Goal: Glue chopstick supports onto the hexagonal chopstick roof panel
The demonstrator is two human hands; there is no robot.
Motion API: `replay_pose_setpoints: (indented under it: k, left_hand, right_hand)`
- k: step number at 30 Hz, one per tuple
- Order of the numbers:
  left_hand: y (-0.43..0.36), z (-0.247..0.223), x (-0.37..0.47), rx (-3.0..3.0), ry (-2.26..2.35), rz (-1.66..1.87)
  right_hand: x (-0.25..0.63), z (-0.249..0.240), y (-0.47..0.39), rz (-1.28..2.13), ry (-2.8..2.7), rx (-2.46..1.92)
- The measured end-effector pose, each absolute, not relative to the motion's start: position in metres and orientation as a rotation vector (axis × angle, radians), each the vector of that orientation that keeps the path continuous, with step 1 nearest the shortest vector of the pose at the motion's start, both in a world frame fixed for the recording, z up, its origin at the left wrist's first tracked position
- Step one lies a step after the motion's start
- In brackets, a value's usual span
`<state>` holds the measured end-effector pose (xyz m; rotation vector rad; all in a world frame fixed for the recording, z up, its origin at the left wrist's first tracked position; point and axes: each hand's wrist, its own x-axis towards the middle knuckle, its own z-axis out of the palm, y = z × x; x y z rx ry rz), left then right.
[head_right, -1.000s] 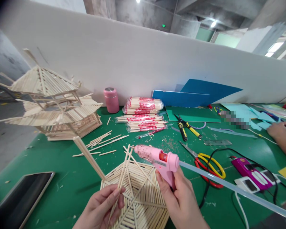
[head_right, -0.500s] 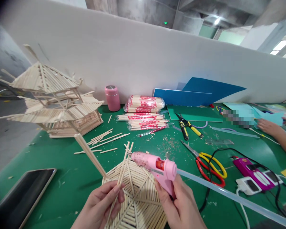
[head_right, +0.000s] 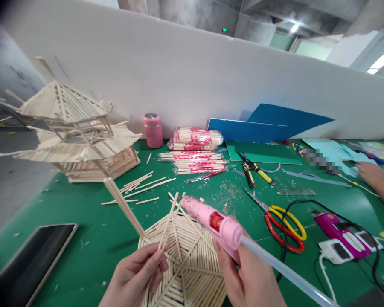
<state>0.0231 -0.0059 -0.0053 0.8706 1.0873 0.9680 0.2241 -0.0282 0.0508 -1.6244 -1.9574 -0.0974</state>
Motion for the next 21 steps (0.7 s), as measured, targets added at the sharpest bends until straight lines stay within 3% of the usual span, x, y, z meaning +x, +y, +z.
replay_pose_setpoints:
  k: [21]
  left_hand:
    - [-0.005,0.0,0.017,0.948,1.159,1.07]
  right_hand:
    - [0.232,0.065,-0.032,-0.404,-2.027,-1.676]
